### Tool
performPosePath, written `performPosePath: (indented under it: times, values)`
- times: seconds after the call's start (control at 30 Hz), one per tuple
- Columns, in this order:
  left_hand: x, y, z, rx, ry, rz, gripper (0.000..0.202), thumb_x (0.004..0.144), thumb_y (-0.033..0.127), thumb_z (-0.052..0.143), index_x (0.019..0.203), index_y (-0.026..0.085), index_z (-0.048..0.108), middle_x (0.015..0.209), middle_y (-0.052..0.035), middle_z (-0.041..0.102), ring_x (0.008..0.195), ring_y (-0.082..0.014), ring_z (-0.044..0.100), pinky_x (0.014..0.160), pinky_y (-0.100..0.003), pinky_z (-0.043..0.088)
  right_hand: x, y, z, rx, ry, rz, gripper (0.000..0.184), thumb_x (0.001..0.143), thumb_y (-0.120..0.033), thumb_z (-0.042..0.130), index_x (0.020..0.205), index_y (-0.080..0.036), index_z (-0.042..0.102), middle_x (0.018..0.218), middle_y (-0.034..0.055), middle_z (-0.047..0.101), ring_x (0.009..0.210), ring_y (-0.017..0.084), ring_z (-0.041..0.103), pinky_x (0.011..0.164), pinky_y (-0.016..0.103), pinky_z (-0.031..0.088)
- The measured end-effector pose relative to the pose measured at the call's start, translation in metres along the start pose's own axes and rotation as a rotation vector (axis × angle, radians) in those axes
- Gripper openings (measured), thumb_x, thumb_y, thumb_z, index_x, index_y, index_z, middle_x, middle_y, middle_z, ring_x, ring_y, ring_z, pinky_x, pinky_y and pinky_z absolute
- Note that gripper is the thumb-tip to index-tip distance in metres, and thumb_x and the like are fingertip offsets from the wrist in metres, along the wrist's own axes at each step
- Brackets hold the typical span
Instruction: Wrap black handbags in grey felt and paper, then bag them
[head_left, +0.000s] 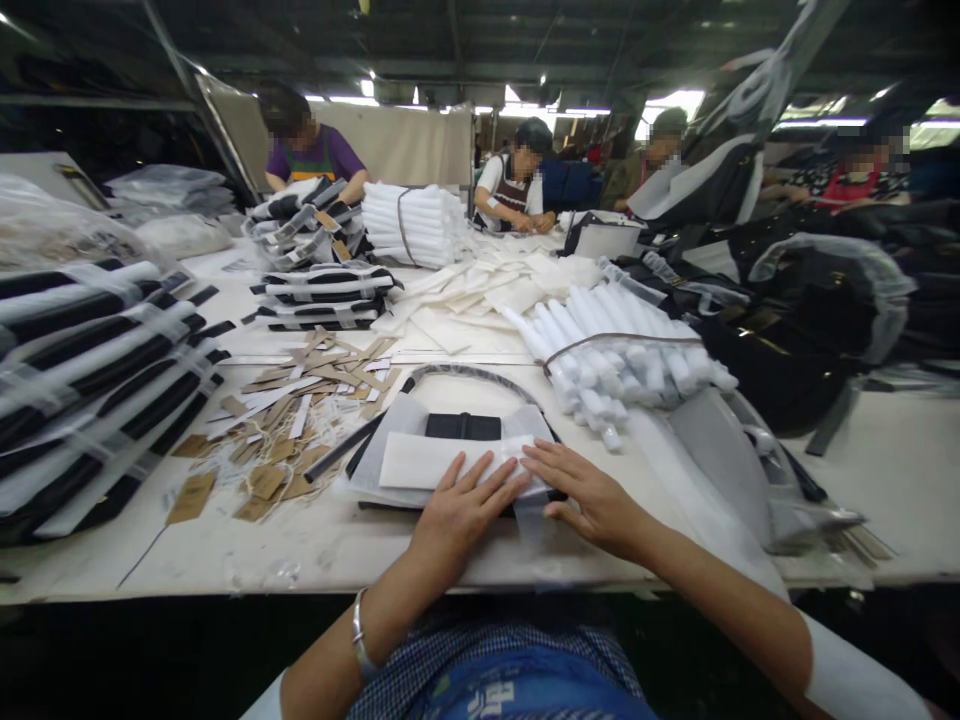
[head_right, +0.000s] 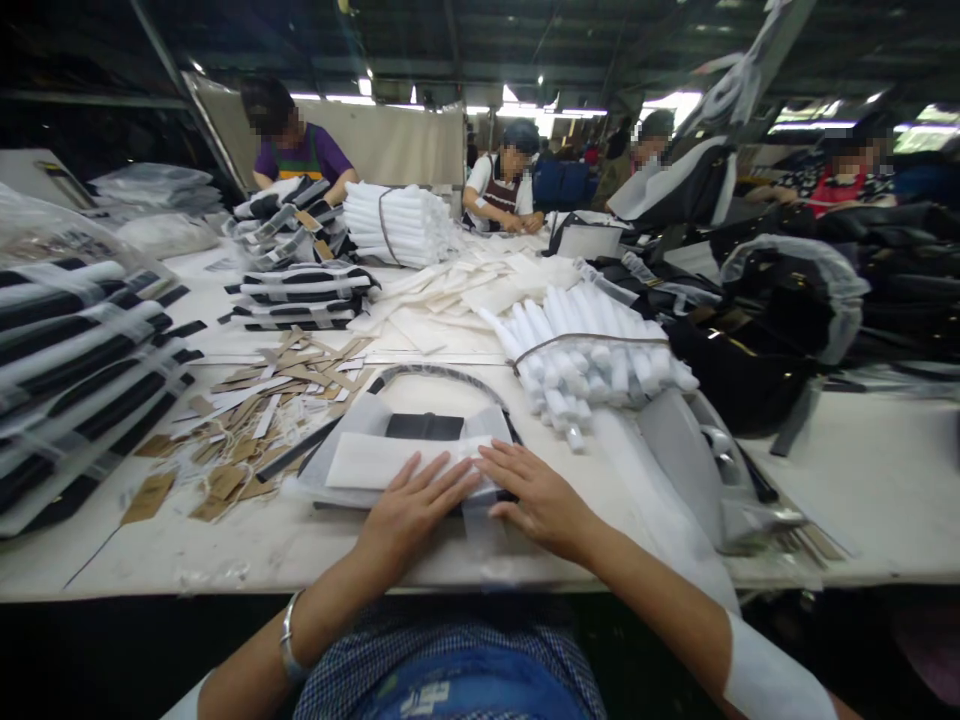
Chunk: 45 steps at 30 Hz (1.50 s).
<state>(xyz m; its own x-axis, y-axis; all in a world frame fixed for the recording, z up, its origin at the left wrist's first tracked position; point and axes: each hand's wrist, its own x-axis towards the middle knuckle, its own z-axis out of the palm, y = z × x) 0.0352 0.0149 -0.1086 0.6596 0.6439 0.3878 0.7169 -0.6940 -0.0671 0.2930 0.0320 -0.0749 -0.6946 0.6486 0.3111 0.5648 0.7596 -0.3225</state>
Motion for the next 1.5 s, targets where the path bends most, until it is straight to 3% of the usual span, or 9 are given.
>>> performPosePath:
  times: [0.13,0.23,0.33,0.43,0.6,0.77,0.97,1.3,1.5]
  values:
    - [0.001,0.001,-0.013,-0.067,-0.088,-0.023,0.078,0.091,0.009,0.051,0.156,0.032,0.015,0.157,0.0022,0.037,0.145,-0.0213,0.033,0.119,-0.049,0.026,-0.004,0.002,0.019,-0.041,0.123,-0.016,0.048,0.098,-0.042,0.052,0.14,-0.02,0.052,0.147,0.0129,0.051,0.142,0.026,0.04,0.115,0.049,0.037]
    - [0.004,0.006,-0.028,-0.204,-0.136,-0.033,0.087,0.084,0.025,0.063,0.157,0.028,0.016,0.158,-0.001,0.036,0.147,-0.0266,0.03,0.121,-0.052,0.021,-0.005,0.003,0.024,-0.064,0.147,-0.019,0.046,0.098,-0.039,0.054,0.139,-0.019,0.053,0.145,0.0131,0.053,0.14,0.026,0.042,0.114,0.051,0.038]
    - [0.01,0.014,-0.033,-0.246,-0.097,-0.097,0.072,0.091,0.046,0.06,0.153,0.026,0.03,0.151,-0.004,0.047,0.143,-0.0286,0.038,0.119,-0.055,0.024,-0.007,0.002,0.024,-0.072,0.162,-0.012,0.046,0.097,-0.038,0.056,0.138,-0.02,0.054,0.144,0.0126,0.055,0.139,0.026,0.044,0.114,0.051,0.037]
    - [0.012,0.022,-0.022,-0.183,-0.002,-0.149,0.054,0.098,0.048,0.051,0.147,0.03,0.041,0.145,-0.0026,0.054,0.137,-0.0282,0.046,0.116,-0.057,0.028,-0.006,0.001,0.026,-0.071,0.17,-0.001,0.045,0.096,-0.038,0.057,0.137,-0.018,0.055,0.143,0.013,0.055,0.138,0.026,0.045,0.114,0.051,0.037]
    - [0.008,0.023,0.001,-0.023,0.135,-0.1,0.046,0.099,0.031,0.053,0.145,0.033,0.045,0.141,-0.0004,0.058,0.133,-0.0268,0.051,0.116,-0.055,0.031,-0.011,-0.004,0.024,-0.039,0.169,0.032,0.048,0.096,-0.035,0.058,0.141,-0.02,0.051,0.145,0.0121,0.054,0.139,0.025,0.043,0.115,0.05,0.036]
    - [0.007,0.021,0.005,0.033,0.191,-0.071,0.042,0.097,0.026,0.058,0.138,0.036,0.054,0.139,0.0007,0.06,0.129,-0.0255,0.055,0.116,-0.053,0.033,-0.055,-0.015,0.022,-0.085,0.318,0.012,0.054,0.096,-0.032,0.059,0.145,-0.017,0.045,0.145,0.0141,0.053,0.141,0.026,0.041,0.118,0.05,0.033]
    - [0.009,0.021,0.003,-0.012,0.201,-0.079,0.04,0.098,0.026,0.056,0.137,0.034,0.055,0.139,0.002,0.06,0.128,-0.0264,0.056,0.115,-0.053,0.034,-0.1,-0.024,0.038,-0.213,0.061,-0.128,0.05,0.095,-0.024,0.058,0.143,-0.013,0.048,0.144,0.0114,0.055,0.14,0.026,0.042,0.119,0.051,0.031]
    - [0.01,0.021,0.002,-0.023,0.196,-0.084,0.041,0.097,0.025,0.057,0.137,0.034,0.054,0.139,0.0031,0.059,0.128,-0.0267,0.056,0.113,-0.054,0.035,-0.065,-0.033,0.049,-0.035,0.244,-0.065,0.033,0.093,-0.013,0.053,0.125,-0.015,0.064,0.117,0.0109,0.072,0.108,0.022,0.067,0.094,0.04,0.057]
    - [0.009,0.021,0.003,-0.005,0.202,-0.083,0.04,0.097,0.029,0.058,0.137,0.033,0.054,0.139,0.002,0.059,0.128,-0.0262,0.056,0.114,-0.052,0.036,-0.057,-0.035,0.055,-0.112,0.3,-0.163,0.03,0.096,-0.01,0.046,0.115,-0.015,0.068,0.109,0.0084,0.076,0.101,0.022,0.071,0.091,0.042,0.059]
